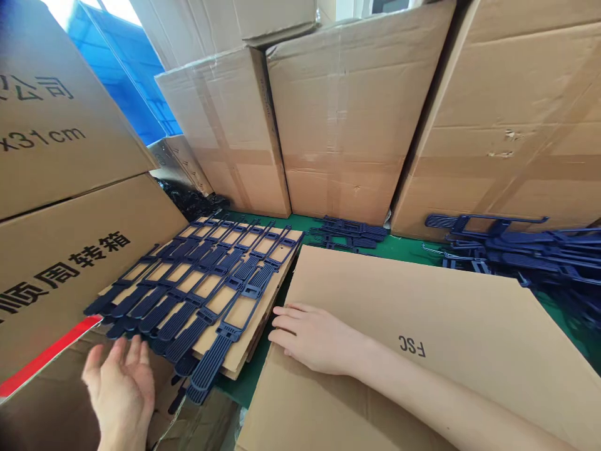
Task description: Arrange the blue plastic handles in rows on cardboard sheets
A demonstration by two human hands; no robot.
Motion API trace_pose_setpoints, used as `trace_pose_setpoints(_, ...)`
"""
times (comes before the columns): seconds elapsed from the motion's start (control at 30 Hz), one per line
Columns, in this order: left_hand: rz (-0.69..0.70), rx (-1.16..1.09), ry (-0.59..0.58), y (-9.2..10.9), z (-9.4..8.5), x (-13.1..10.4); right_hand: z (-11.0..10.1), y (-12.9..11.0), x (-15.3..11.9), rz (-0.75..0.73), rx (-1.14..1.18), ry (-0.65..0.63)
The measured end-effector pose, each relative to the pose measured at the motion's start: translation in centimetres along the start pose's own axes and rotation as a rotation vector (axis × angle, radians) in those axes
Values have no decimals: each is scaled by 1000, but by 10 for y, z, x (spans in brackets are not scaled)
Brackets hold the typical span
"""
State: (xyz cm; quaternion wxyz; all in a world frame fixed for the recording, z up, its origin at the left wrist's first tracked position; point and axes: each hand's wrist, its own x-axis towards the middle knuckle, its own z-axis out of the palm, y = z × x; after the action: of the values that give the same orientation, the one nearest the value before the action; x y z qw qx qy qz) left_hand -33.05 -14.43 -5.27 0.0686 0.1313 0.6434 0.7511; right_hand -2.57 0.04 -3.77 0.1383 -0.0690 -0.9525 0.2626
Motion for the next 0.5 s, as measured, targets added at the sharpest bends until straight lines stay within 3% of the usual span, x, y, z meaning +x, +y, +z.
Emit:
trace_pose_setpoints(0.07,-32,-23,-31,-2,7,0,-9,1,-7,17,-18,-12)
trace_pose_setpoints(0.3,-42,-58,56,-1,17,12,-34,16,-55,86,-114,-61)
trace_pose_setpoints(0.5,-37,-26,85,-5,28,15,-48,61,-125,352,-230,123)
